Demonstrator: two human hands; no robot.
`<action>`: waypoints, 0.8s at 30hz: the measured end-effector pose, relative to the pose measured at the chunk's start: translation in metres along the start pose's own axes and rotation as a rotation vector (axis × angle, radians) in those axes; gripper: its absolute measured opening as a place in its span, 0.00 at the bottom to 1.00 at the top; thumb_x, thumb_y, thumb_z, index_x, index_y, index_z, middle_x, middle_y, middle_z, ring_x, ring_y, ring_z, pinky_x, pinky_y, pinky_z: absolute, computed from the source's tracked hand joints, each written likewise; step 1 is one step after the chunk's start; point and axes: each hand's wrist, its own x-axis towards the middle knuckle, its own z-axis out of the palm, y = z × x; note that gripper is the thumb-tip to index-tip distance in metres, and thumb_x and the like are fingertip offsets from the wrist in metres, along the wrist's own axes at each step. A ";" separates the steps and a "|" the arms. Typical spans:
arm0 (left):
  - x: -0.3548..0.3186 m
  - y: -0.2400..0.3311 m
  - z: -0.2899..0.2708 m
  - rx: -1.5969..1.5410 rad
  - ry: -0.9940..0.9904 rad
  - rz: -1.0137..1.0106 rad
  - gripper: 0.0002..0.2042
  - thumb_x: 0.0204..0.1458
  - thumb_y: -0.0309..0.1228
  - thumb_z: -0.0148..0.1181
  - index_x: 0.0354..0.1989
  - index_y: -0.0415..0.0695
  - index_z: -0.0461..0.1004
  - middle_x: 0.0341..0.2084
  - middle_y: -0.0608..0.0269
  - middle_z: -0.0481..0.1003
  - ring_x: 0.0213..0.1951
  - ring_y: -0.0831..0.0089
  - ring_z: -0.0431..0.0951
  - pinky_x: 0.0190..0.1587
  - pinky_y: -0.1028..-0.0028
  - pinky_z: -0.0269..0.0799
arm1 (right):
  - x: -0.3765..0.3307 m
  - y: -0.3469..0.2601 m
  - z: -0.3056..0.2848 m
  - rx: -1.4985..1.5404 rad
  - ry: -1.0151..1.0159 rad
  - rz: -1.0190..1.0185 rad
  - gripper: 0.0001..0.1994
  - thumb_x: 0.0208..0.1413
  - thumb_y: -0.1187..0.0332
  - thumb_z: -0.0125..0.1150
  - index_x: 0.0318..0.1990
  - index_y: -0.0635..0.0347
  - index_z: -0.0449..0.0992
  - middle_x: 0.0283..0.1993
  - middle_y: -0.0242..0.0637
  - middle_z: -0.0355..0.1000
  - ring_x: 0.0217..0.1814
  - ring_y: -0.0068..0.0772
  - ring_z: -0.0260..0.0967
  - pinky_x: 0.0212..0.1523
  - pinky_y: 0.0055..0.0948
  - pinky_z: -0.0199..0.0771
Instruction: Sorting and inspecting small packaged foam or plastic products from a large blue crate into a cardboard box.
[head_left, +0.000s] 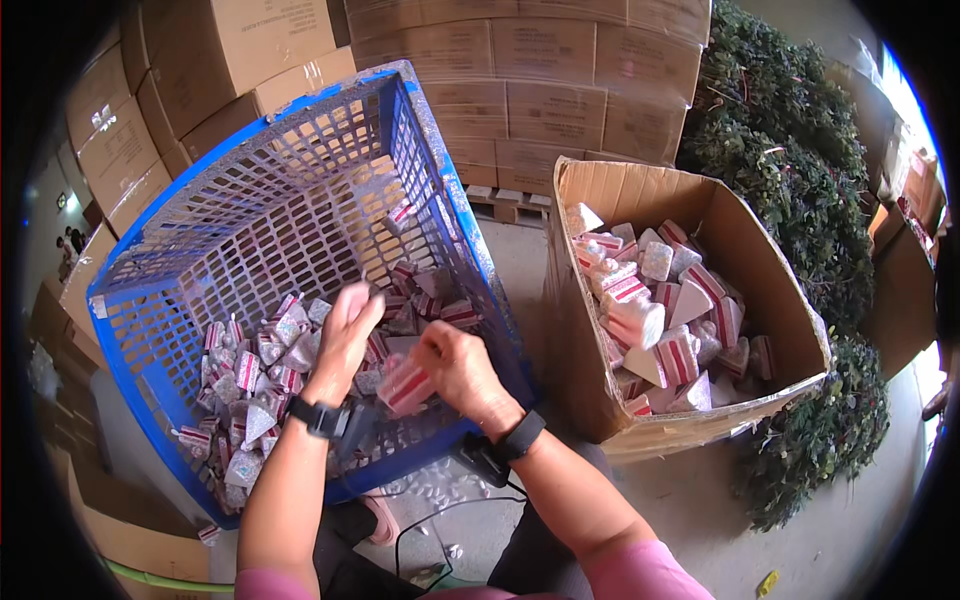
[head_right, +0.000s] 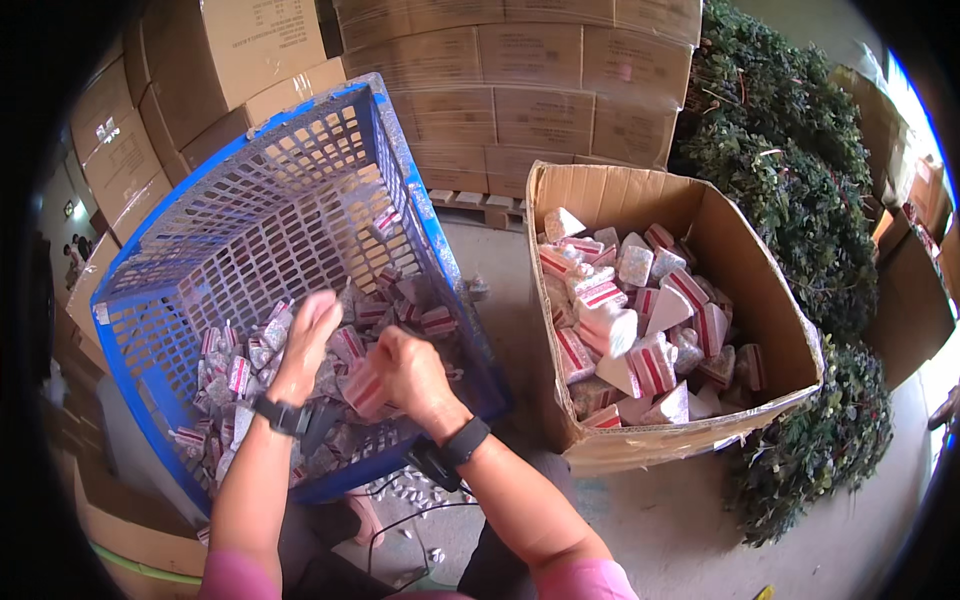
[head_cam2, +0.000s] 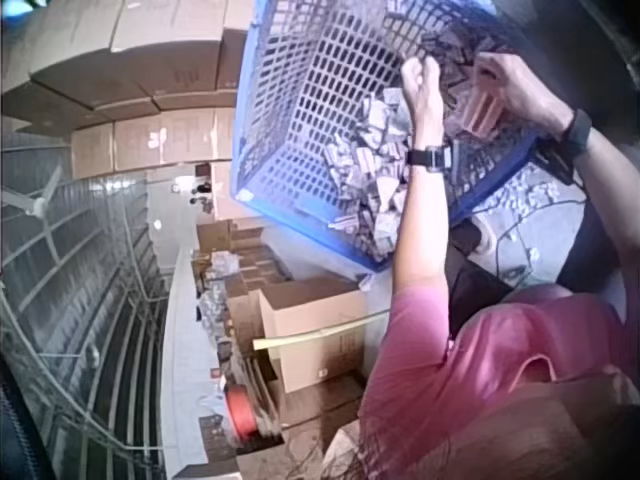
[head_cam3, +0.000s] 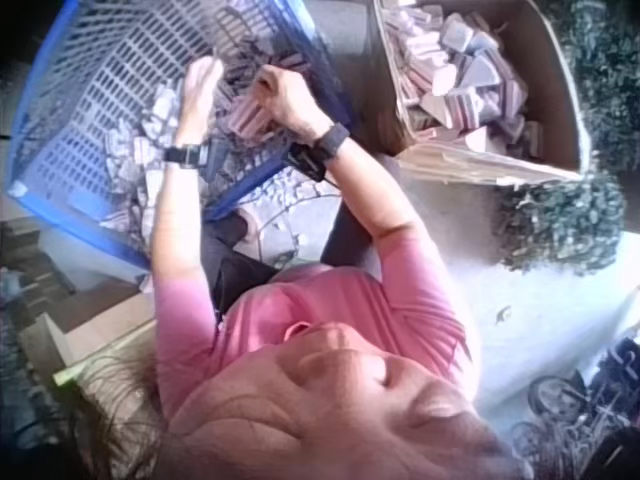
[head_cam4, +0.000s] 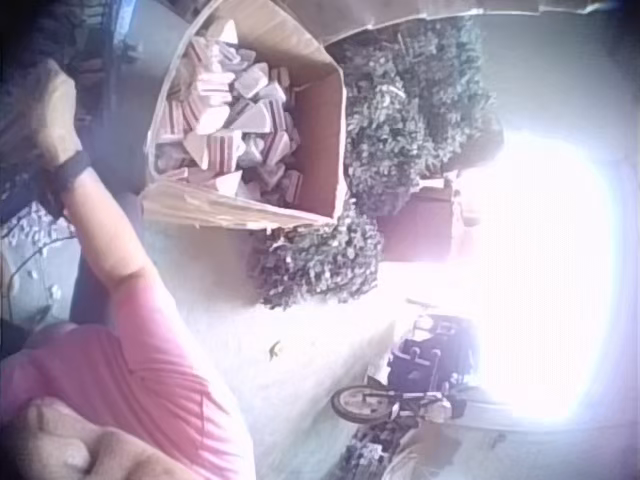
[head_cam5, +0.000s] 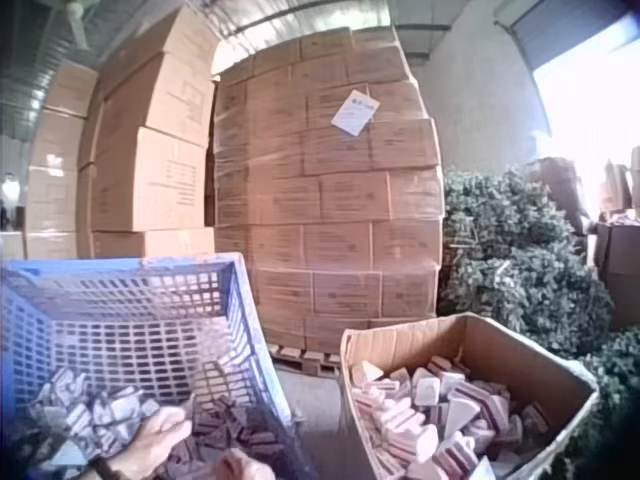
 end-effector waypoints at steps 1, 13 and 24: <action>-0.015 -0.007 -0.011 0.002 0.005 -0.116 0.21 0.52 0.42 0.50 0.50 0.40 0.64 0.48 0.59 0.67 0.49 0.71 0.67 0.53 0.73 0.60 | 0.001 -0.003 0.003 0.151 0.076 -0.021 0.06 0.51 0.72 0.53 0.30 0.66 0.68 0.23 0.41 0.70 0.26 0.29 0.69 0.30 0.29 0.69; -0.070 -0.056 -0.026 -0.667 0.239 -0.269 0.12 0.49 0.37 0.54 0.32 0.40 0.72 0.27 0.65 0.73 0.30 0.75 0.74 0.36 0.75 0.69 | -0.019 0.014 0.047 0.042 -0.291 -0.016 0.14 0.56 0.63 0.51 0.24 0.64 0.67 0.18 0.29 0.59 0.20 0.16 0.54 0.20 0.22 0.56; -0.080 -0.079 -0.026 -0.998 -0.049 -0.581 0.21 0.47 0.53 0.51 0.39 0.49 0.69 0.30 0.64 0.74 0.27 0.72 0.74 0.26 0.74 0.68 | -0.022 0.013 0.052 0.670 -0.527 0.181 0.17 0.54 0.53 0.52 0.22 0.57 0.65 0.10 0.27 0.56 0.07 0.16 0.46 0.07 0.18 0.43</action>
